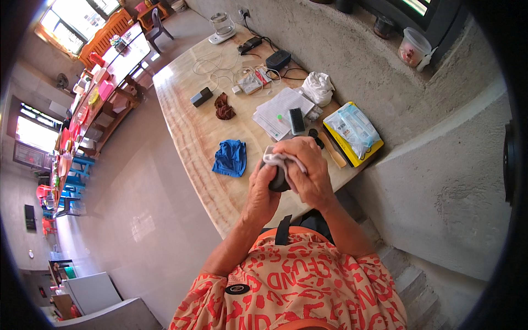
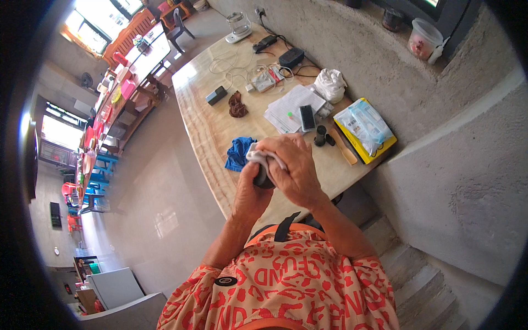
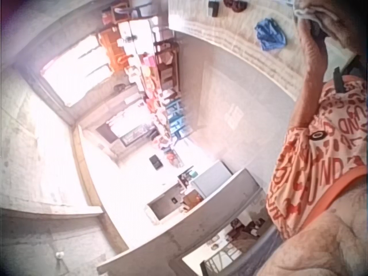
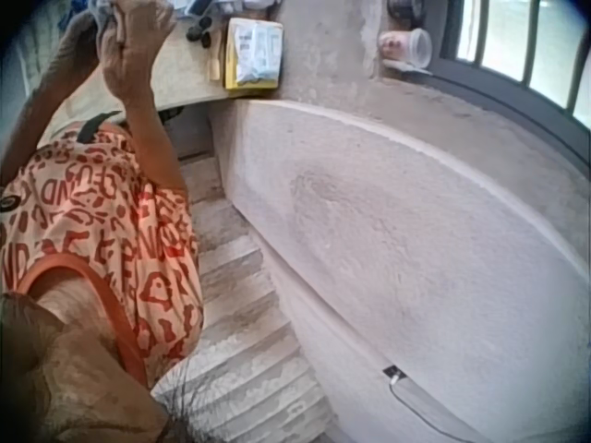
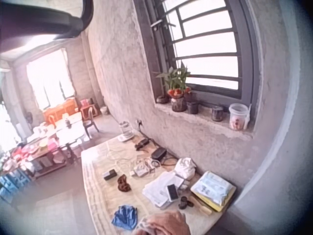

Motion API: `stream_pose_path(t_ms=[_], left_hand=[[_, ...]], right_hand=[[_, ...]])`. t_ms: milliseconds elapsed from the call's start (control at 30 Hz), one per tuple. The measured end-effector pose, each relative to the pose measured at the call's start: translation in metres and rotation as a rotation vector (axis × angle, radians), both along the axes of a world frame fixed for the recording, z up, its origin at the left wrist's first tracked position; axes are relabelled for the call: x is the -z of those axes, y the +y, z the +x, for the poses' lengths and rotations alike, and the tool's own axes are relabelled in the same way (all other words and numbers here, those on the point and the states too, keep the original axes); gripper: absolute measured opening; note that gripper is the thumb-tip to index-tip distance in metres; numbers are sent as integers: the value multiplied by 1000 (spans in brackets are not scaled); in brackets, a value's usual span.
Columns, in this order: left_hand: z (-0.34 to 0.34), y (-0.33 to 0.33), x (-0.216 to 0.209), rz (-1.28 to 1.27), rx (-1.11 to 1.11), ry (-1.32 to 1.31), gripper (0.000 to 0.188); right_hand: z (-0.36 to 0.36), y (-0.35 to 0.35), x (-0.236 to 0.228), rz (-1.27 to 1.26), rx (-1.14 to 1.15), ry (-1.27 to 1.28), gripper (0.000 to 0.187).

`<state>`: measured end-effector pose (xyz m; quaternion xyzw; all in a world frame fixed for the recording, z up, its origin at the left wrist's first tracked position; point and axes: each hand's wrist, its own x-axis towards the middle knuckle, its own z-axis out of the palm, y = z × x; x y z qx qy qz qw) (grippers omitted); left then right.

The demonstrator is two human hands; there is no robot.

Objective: The person wipes a wooden table surface with a blue cloth and a white cloth. They then pick up a potted plant and wipe the glass pot with the white cloth. Finally, they pick up a small black cylindrical object and wipe it thoroughly with the white cloth.

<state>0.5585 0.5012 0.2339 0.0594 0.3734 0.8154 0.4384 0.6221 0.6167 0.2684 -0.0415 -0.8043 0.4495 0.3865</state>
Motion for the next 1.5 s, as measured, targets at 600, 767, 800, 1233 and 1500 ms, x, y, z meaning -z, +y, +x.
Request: stream_pose_path(t_ms=[600, 767, 800, 1233, 1500], left_hand=[[-6, 6, -7, 31, -39, -269, 46], [-14, 6, -2, -19, 28, 23, 38], [-14, 6, -3, -40, 39, 44, 37], [-9, 12, 6, -68, -101, -72, 45], [-4, 15, -14, -83, -119, -255, 48]], right_hand=[[6, -46, 50, 159, 308, 56, 44], [-1, -17, 47, -365, 170, 19, 36], [-1, -11, 38, -499, 117, -25, 33], [-2, -20, 41, -515, 51, -59, 32], [2, -45, 56, -93, 245, 63, 44]])
